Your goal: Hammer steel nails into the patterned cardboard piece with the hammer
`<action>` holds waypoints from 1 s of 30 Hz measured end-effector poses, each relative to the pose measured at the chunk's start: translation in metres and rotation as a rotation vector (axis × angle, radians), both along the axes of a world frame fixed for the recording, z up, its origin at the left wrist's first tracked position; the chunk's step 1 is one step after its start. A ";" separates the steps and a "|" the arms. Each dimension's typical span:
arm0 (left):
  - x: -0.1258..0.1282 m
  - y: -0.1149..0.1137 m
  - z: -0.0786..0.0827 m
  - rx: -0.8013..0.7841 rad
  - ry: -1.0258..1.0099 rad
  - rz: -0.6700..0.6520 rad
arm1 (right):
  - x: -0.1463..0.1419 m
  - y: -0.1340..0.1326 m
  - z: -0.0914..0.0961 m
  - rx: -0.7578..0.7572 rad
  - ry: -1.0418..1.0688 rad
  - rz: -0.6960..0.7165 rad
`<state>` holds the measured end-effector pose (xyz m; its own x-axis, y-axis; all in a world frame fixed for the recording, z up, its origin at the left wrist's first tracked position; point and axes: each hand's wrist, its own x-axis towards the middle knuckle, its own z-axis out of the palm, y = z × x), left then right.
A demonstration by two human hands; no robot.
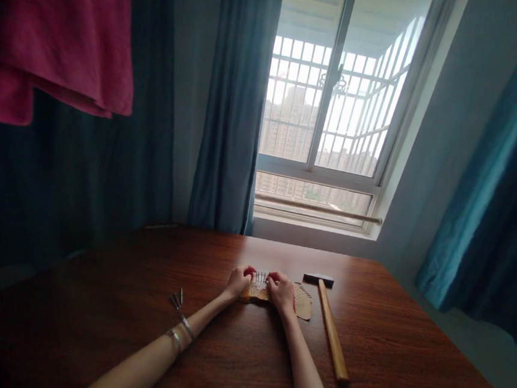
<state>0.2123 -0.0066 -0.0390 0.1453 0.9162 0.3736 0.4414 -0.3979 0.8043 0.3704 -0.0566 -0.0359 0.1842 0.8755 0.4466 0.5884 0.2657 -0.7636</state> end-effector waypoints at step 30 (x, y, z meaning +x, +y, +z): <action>0.000 0.018 0.011 -0.110 -0.102 -0.370 | -0.002 -0.005 0.004 0.006 -0.242 -0.051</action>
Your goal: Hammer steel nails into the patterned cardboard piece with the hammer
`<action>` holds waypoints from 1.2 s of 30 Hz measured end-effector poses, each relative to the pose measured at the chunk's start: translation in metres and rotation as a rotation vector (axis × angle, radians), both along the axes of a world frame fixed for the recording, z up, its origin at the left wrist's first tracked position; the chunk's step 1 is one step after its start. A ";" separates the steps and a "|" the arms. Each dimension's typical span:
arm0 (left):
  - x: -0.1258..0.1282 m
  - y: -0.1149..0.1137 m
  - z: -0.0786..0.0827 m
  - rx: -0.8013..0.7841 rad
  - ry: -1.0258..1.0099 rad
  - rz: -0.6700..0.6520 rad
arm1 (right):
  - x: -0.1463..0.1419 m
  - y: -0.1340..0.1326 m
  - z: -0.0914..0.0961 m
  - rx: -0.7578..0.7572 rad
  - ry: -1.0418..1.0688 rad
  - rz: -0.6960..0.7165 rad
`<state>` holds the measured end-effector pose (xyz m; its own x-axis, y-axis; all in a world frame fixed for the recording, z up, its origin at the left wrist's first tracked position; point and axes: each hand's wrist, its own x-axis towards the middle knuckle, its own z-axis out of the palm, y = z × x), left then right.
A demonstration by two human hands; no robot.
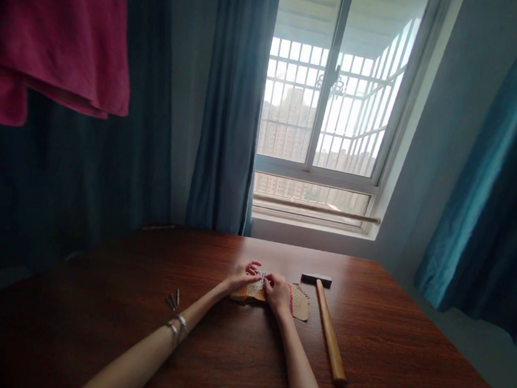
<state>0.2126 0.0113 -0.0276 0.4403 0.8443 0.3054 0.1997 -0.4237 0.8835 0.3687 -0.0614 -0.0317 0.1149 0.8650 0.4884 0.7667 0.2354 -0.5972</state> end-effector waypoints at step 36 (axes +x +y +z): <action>0.018 -0.001 -0.008 0.082 0.086 0.088 | 0.032 -0.059 0.058 -0.074 -0.447 -0.371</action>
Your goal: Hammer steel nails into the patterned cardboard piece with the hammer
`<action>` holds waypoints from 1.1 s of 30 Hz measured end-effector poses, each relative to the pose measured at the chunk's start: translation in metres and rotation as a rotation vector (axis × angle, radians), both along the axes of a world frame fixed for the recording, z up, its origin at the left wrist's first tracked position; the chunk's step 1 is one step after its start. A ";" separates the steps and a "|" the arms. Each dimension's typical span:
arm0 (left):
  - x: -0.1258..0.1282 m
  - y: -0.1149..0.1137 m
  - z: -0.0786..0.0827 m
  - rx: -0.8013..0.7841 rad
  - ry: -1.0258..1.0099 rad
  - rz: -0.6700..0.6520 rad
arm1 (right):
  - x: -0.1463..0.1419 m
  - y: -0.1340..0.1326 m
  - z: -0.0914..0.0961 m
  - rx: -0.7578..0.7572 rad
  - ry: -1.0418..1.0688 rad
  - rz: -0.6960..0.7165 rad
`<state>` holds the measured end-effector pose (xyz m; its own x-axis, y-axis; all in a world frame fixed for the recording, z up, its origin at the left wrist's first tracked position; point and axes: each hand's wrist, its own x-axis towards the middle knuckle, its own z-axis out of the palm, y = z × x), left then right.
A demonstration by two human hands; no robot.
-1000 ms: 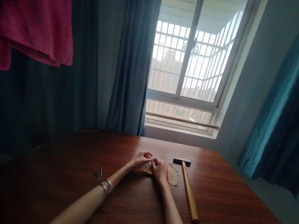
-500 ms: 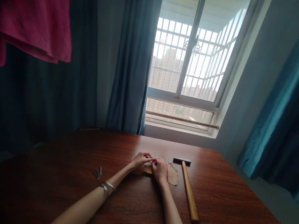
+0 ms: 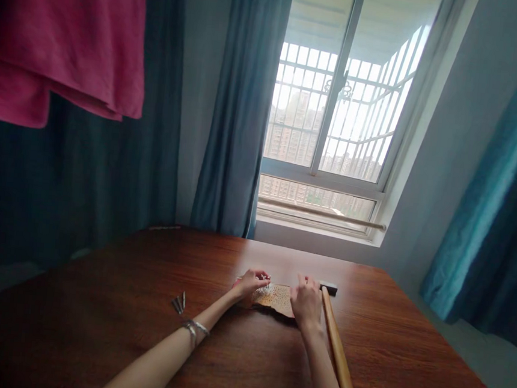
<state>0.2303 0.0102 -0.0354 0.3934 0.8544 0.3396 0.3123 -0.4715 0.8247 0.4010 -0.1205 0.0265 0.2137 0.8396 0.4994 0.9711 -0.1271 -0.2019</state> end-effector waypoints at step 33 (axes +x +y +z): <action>-0.001 0.001 -0.002 0.036 0.007 -0.017 | 0.071 -0.046 -0.024 -0.453 0.282 -0.261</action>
